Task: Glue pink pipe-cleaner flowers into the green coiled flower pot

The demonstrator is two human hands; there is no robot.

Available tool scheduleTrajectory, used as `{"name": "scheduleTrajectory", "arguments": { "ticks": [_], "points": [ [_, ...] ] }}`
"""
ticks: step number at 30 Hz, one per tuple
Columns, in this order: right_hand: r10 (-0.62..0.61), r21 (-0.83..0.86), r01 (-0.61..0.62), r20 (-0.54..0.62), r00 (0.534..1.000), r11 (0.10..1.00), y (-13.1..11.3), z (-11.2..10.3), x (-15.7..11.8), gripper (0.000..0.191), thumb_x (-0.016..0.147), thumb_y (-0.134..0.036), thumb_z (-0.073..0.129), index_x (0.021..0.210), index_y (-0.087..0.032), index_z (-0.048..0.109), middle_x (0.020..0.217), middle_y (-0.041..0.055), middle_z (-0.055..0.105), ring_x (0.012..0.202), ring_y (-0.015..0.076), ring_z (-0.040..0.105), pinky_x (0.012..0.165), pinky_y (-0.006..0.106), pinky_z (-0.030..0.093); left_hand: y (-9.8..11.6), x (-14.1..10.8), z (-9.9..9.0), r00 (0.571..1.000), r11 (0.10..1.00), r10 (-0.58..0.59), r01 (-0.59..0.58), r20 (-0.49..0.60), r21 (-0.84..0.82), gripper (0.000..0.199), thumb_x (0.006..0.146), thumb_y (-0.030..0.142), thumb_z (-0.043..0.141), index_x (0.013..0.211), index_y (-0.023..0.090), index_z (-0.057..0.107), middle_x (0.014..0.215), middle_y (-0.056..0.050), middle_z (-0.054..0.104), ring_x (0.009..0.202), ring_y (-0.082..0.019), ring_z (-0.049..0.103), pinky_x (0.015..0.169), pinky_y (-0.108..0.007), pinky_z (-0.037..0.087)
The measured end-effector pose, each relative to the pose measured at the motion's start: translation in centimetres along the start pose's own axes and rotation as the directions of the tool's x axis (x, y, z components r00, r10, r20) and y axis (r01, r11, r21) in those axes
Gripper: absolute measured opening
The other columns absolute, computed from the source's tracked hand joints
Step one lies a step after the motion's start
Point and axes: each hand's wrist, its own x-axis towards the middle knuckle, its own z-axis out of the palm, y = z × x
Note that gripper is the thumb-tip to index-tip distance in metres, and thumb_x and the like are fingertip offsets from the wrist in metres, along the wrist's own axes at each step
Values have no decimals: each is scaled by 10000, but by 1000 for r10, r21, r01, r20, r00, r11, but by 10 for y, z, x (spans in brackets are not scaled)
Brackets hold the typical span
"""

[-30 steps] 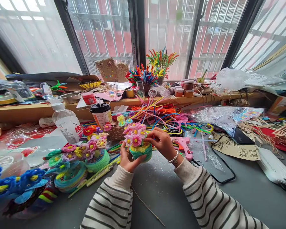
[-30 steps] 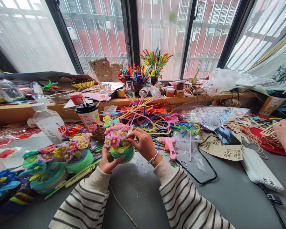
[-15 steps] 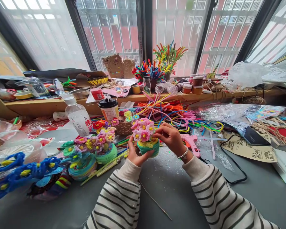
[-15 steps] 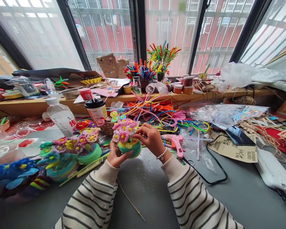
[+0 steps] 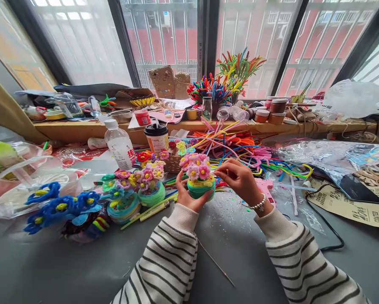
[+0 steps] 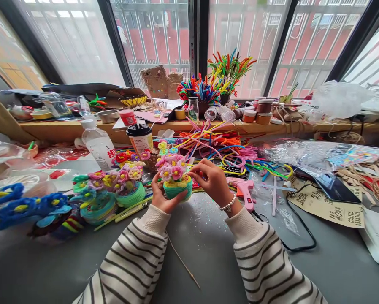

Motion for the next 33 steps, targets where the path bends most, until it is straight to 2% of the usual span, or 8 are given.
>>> {"name": "scheduleTrajectory", "arguments": {
  "ticks": [5,9,13,17,23,28,33],
  "points": [
    [-107,-155,112,40,993,982,-13,-5,1,161,766,-337,550,769,-210,650,761,22,524,639,100,493,566,229,402,1,-4,1,998,985,23,-13,-57,171,996,409,472,721,1231,176,242,972,-89,487,911,-249,530,809,-427,419],
    [-171,-293,170,23,985,941,-25,4,-1,186,786,-340,522,759,-218,660,720,20,486,608,94,448,520,217,365,3,-7,2,995,971,76,-60,-59,231,1006,425,460,717,1250,154,230,976,-105,496,895,-253,537,781,-420,432],
    [-274,-469,254,25,961,846,-30,14,-4,193,801,-311,505,725,-212,653,677,23,478,596,99,422,499,219,321,7,-9,3,995,956,68,-44,-74,290,1039,421,452,717,1272,132,214,975,-125,507,901,-294,544,771,-442,430],
    [-338,-584,312,67,939,749,-29,21,-6,206,817,-271,480,702,-210,639,691,36,512,615,112,433,538,234,326,8,-12,4,995,945,54,-25,-80,327,1049,406,387,736,1284,162,208,1066,-143,501,991,-324,514,817,-452,405],
    [-363,-574,357,108,925,737,-27,27,-7,237,846,-190,413,767,-200,636,711,48,547,662,129,476,573,244,345,7,-12,4,995,956,60,-32,-86,292,1038,408,350,729,1288,176,206,1146,-152,474,1045,-341,488,854,-460,383],
    [-369,-597,334,68,927,730,-26,26,-8,225,832,-283,461,707,-194,626,668,34,526,613,114,462,552,230,351,6,-12,4,998,944,53,-40,-31,327,1053,429,385,715,1300,140,177,1122,-172,476,1035,-345,491,836,-470,391],
    [-350,-569,301,24,936,765,-24,27,-10,223,808,-333,494,690,-190,618,672,29,511,600,104,458,545,219,357,10,-14,6,997,944,41,-15,-72,331,1024,436,364,713,1295,146,199,1136,-169,469,1049,-339,485,847,-463,388]
  ]
}}
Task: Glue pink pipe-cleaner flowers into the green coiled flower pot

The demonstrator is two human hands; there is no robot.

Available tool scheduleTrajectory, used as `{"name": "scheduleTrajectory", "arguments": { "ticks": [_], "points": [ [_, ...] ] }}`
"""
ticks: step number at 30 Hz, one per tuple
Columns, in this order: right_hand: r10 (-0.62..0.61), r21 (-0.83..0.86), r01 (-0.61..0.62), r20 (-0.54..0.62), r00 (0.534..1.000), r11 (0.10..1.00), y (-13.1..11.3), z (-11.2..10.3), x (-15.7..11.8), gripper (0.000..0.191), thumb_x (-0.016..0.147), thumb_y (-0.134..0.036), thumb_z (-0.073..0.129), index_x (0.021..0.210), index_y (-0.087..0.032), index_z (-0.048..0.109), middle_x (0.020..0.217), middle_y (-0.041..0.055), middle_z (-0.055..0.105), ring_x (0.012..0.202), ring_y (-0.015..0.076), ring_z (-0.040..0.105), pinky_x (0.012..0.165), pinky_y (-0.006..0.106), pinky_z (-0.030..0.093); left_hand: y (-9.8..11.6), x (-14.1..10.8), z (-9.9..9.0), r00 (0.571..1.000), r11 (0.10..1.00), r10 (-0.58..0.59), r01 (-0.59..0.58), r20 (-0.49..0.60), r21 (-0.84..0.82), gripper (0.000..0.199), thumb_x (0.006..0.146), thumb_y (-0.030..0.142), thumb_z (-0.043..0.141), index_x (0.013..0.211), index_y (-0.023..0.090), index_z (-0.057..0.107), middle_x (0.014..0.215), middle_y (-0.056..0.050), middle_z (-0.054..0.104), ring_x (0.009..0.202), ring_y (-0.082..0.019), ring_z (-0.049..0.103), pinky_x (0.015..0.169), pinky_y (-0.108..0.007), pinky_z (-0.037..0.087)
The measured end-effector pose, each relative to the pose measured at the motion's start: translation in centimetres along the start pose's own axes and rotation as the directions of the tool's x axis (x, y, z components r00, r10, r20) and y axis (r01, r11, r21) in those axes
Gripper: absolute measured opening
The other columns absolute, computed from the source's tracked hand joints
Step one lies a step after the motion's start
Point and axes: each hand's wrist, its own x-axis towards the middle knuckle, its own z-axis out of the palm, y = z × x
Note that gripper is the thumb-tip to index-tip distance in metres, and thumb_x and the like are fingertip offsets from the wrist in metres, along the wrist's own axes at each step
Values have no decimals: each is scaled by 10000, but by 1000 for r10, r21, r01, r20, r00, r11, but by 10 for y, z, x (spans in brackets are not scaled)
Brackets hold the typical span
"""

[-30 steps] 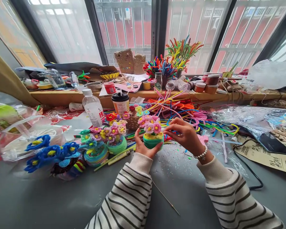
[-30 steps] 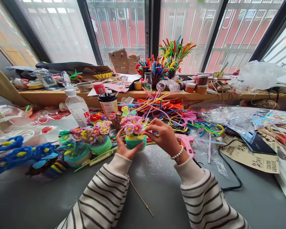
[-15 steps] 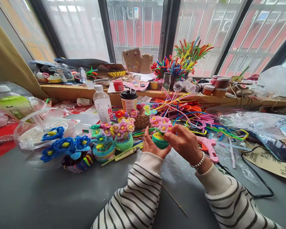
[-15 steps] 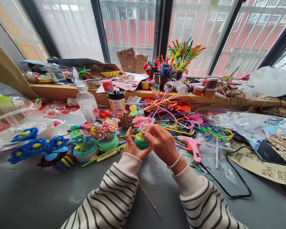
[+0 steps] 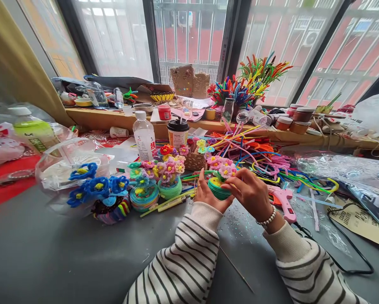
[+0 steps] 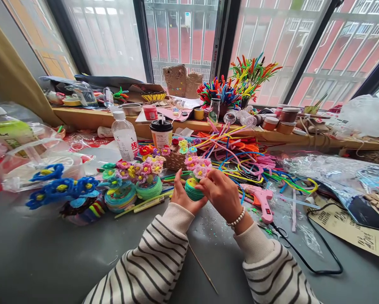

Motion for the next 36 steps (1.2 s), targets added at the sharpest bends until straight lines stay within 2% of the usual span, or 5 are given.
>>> {"name": "scheduleTrajectory", "arguments": {
  "ticks": [9,17,23,29,36],
  "points": [
    [5,15,-5,-20,1000,1000,0,5,-4,173,793,-298,524,717,-190,636,689,35,529,648,116,482,575,221,374,-2,0,0,1000,1000,6,-7,22,16,1033,435,382,713,1298,141,197,1123,-172,486,1011,-332,513,818,-447,412],
    [231,255,-210,-54,971,944,2,-16,6,128,746,-299,583,768,-191,648,716,13,451,603,94,462,551,220,411,-13,2,4,981,975,191,-187,-21,118,1049,448,407,712,1298,149,154,1115,-160,487,998,-304,520,801,-430,437],
    [-95,219,53,188,978,974,17,-29,64,160,773,-290,548,747,-183,665,751,41,503,705,125,473,619,242,405,-17,1,7,928,922,373,-370,-3,115,1030,488,400,694,1302,159,111,1053,-142,518,958,-295,545,752,-421,464],
    [-409,175,393,632,658,903,16,-31,119,86,722,-222,600,669,-208,666,814,45,578,836,170,454,608,251,362,-17,0,7,897,897,441,-441,16,38,990,510,364,689,1301,167,127,1042,-137,530,958,-290,543,747,-418,467],
    [-407,151,538,823,396,829,-1,-17,134,114,726,-224,589,691,-131,646,818,82,602,837,177,450,592,265,335,-18,2,8,881,881,472,-472,18,18,1017,515,344,681,1317,186,76,1121,-152,503,1005,-305,522,749,-448,467]
  ]
}}
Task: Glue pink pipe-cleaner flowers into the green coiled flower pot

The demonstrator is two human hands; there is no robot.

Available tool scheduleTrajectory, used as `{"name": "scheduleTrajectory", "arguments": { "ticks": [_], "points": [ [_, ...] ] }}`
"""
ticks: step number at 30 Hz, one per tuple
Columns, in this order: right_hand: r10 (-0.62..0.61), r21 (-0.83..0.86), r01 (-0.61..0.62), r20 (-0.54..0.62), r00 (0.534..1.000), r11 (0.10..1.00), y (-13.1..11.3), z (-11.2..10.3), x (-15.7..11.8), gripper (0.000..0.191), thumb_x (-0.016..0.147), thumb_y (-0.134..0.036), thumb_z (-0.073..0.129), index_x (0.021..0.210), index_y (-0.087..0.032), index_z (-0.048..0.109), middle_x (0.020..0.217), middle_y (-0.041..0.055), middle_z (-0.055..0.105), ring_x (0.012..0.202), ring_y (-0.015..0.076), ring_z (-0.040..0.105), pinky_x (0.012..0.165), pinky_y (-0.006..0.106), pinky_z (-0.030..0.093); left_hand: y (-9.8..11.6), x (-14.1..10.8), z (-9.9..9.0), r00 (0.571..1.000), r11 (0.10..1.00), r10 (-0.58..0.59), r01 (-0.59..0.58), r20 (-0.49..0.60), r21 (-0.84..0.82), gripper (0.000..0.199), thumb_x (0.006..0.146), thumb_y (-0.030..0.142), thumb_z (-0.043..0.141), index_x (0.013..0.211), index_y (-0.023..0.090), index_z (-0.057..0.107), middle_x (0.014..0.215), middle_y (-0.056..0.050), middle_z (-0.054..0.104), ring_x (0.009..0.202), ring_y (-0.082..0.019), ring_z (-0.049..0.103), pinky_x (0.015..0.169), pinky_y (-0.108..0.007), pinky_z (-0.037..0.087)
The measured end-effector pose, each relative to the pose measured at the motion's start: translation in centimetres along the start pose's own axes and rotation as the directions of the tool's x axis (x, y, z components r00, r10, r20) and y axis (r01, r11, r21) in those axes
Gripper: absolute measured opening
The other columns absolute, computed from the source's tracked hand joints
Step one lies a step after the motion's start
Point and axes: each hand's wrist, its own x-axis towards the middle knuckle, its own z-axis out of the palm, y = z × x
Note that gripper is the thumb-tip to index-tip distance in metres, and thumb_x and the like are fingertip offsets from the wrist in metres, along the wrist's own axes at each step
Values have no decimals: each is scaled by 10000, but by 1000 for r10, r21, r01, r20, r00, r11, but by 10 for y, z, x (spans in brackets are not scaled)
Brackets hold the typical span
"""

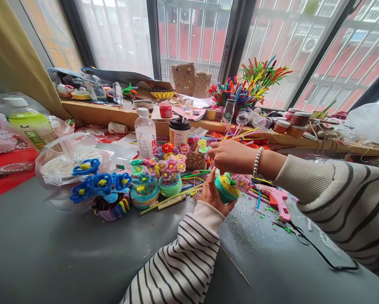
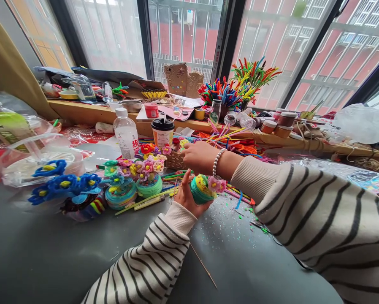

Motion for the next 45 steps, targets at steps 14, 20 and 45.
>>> {"name": "scheduleTrajectory", "arguments": {
  "ticks": [14,20,45],
  "points": [
    [-26,1,26,166,986,1000,-9,-3,11,177,762,-156,506,871,-108,636,941,95,605,935,190,468,648,273,375,0,-2,-2,999,998,-45,44,17,37,947,540,385,669,1295,126,158,1135,-211,496,986,-356,523,715,-502,479],
    [17,-8,-16,178,984,1000,-6,-4,15,174,713,-218,605,850,-118,645,914,87,611,937,188,473,660,260,379,3,-1,-1,999,998,-48,49,-25,39,1008,491,339,702,1303,188,125,1103,-155,520,1022,-342,507,737,-488,480],
    [18,35,-27,247,969,999,-4,-9,17,160,709,-117,561,822,-58,658,905,108,617,891,186,501,674,253,393,0,-3,2,997,998,-51,53,-55,38,1010,500,349,692,1317,201,116,1117,-144,509,979,-313,527,756,-462,474]
  ]
}}
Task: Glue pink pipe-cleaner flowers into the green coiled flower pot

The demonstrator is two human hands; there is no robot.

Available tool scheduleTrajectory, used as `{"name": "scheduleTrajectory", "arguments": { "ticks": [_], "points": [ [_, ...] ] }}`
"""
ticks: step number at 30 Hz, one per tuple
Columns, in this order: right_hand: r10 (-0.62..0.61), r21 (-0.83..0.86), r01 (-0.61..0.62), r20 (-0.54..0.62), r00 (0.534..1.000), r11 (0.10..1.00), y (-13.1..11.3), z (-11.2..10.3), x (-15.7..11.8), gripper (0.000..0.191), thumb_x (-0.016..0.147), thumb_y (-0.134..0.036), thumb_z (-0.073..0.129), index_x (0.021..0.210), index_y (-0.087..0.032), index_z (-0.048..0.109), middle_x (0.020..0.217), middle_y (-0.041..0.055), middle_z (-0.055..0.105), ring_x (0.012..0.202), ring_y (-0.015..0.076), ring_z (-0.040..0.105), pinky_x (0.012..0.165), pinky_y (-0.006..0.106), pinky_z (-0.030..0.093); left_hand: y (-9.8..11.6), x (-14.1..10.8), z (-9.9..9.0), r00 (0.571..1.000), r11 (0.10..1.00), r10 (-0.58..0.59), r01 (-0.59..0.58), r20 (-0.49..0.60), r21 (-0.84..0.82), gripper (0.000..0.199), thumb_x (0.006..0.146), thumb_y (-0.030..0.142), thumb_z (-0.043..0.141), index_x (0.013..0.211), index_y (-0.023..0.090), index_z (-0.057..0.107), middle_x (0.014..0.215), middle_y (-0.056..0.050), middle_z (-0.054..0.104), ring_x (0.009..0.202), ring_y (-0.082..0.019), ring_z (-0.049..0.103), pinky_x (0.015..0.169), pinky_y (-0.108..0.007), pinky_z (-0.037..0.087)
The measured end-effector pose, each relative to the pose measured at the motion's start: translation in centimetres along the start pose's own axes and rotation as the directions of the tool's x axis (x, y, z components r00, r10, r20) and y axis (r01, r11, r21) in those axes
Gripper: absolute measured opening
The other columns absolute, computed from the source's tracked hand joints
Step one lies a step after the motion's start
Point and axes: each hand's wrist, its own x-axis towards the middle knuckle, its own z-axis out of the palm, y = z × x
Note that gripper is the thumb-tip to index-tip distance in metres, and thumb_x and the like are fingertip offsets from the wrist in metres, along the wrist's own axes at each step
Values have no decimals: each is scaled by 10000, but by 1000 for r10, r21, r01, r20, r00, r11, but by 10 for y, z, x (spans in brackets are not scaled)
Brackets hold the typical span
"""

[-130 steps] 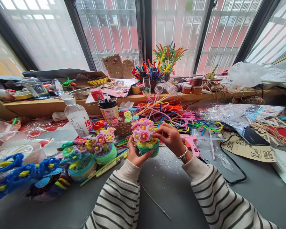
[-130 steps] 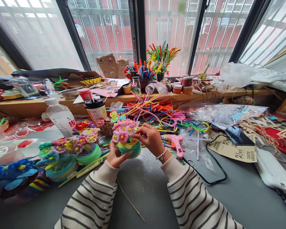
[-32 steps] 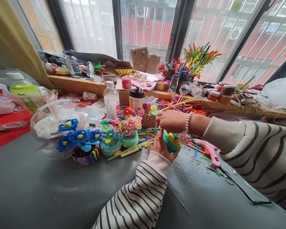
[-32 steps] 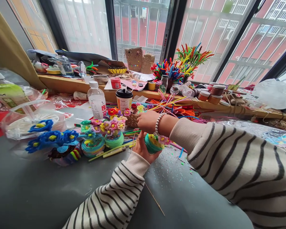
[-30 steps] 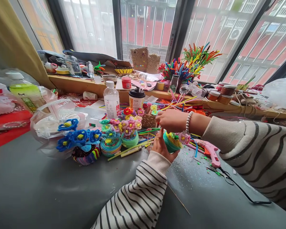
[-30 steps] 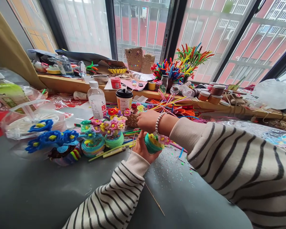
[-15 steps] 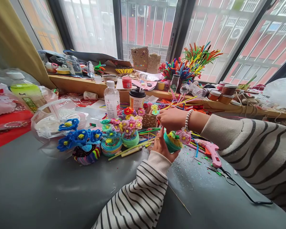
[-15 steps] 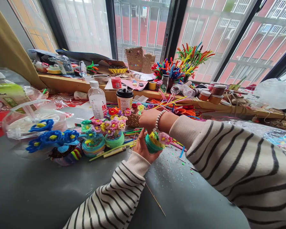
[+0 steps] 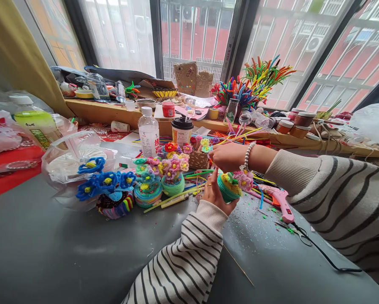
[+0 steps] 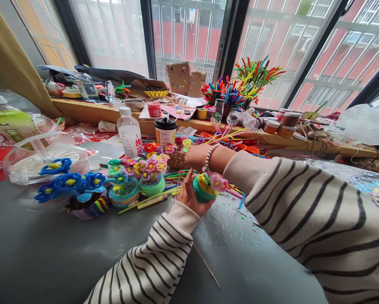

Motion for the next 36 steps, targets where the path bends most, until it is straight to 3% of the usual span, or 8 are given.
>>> {"name": "scheduleTrajectory", "arguments": {
  "ticks": [10,17,28,30,32,34,36],
  "points": [
    [52,73,-58,78,996,996,-5,-12,1,188,617,-138,661,797,-88,680,864,85,628,837,194,550,639,266,408,0,1,-2,999,999,35,-35,2,16,1016,507,377,685,1317,180,105,1117,-151,499,973,-300,529,736,-426,472],
    [38,21,-41,107,994,999,-6,-13,1,223,708,-99,529,894,-69,649,886,93,635,780,152,559,602,242,394,1,1,0,1000,999,15,-15,-13,32,1009,504,361,686,1312,171,112,1089,-152,518,954,-309,539,721,-430,475],
    [71,81,-82,126,990,993,-3,-12,0,164,694,-165,597,824,-113,683,818,71,644,720,147,558,587,253,385,0,1,0,1000,1000,20,-19,-11,19,1010,499,377,687,1309,177,117,1100,-150,506,978,-306,529,738,-436,475],
    [53,148,-55,18,998,987,4,-8,-3,129,711,-163,581,788,-135,680,805,57,634,731,133,543,609,245,383,0,1,-1,1000,1000,6,-5,-6,21,1000,499,369,687,1305,187,123,1110,-145,500,984,-309,526,750,-451,471],
    [66,223,-15,-221,973,975,11,-1,-12,121,740,-210,564,753,-146,666,816,57,612,778,136,519,653,250,384,2,1,-3,1000,1000,5,-6,19,14,972,521,357,677,1301,190,122,1106,-145,500,998,-309,520,764,-454,468],
    [136,289,6,-471,872,957,15,9,-28,191,773,-286,533,694,-147,640,811,62,586,803,145,496,697,268,384,4,2,-7,999,1000,1,-1,49,-7,955,538,356,671,1299,190,119,1098,-148,497,999,-302,523,780,-446,466],
    [265,390,-9,-611,746,921,13,26,-49,285,807,-341,474,631,-154,598,752,53,566,755,142,493,703,280,389,7,4,-10,997,998,-24,28,74,-50,961,533,359,675,1297,197,114,1087,-142,496,970,-288,538,778,-438,467]
  ]
}}
